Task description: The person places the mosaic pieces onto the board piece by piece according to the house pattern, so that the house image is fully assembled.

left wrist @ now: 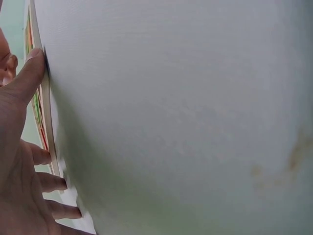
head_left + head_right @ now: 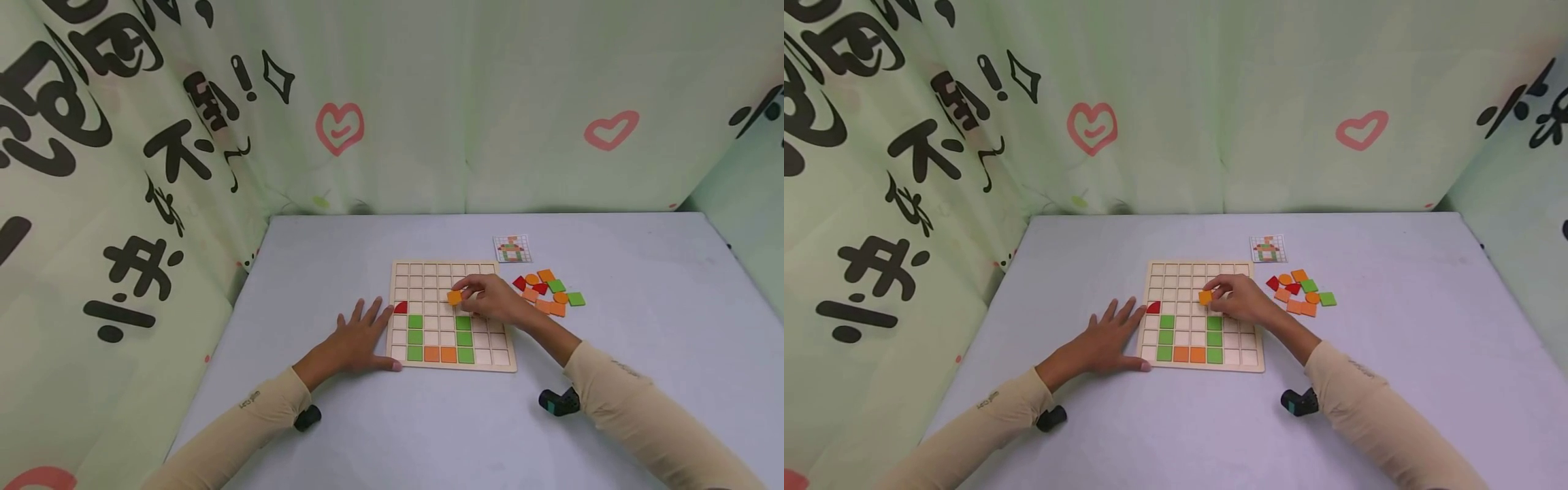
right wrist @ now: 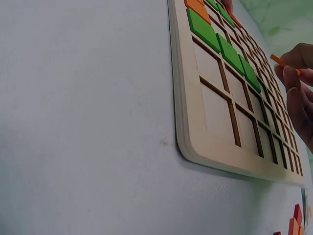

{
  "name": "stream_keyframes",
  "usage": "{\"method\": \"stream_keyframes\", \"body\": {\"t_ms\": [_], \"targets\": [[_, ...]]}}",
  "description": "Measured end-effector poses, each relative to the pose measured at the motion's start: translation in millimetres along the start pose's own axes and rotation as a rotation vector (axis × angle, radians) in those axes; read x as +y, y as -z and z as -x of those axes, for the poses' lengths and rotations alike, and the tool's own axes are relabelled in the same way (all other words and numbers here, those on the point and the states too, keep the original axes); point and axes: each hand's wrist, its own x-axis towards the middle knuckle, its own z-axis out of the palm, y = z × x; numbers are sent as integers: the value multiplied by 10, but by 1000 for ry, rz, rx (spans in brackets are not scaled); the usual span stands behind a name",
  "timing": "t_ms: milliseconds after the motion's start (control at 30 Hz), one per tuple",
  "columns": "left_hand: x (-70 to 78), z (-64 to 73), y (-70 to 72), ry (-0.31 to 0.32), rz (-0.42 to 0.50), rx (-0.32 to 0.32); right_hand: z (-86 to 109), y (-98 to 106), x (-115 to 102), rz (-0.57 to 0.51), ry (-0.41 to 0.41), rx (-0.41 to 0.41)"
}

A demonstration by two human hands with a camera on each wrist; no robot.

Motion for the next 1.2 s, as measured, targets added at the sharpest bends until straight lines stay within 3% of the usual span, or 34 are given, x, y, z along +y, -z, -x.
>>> {"method": "stream_keyframes", "body": {"t_ms": [267, 800, 1200], "targets": [[-1, -7, -5, 11, 9, -10, -100, -151, -55, -43, 20, -39], [12, -1, 16, -3, -21, -5, -264, -430, -210, 59, 88, -23], [-3, 4, 21, -20, -16, -5, -302, -560, -319, 173, 47, -5]]}}
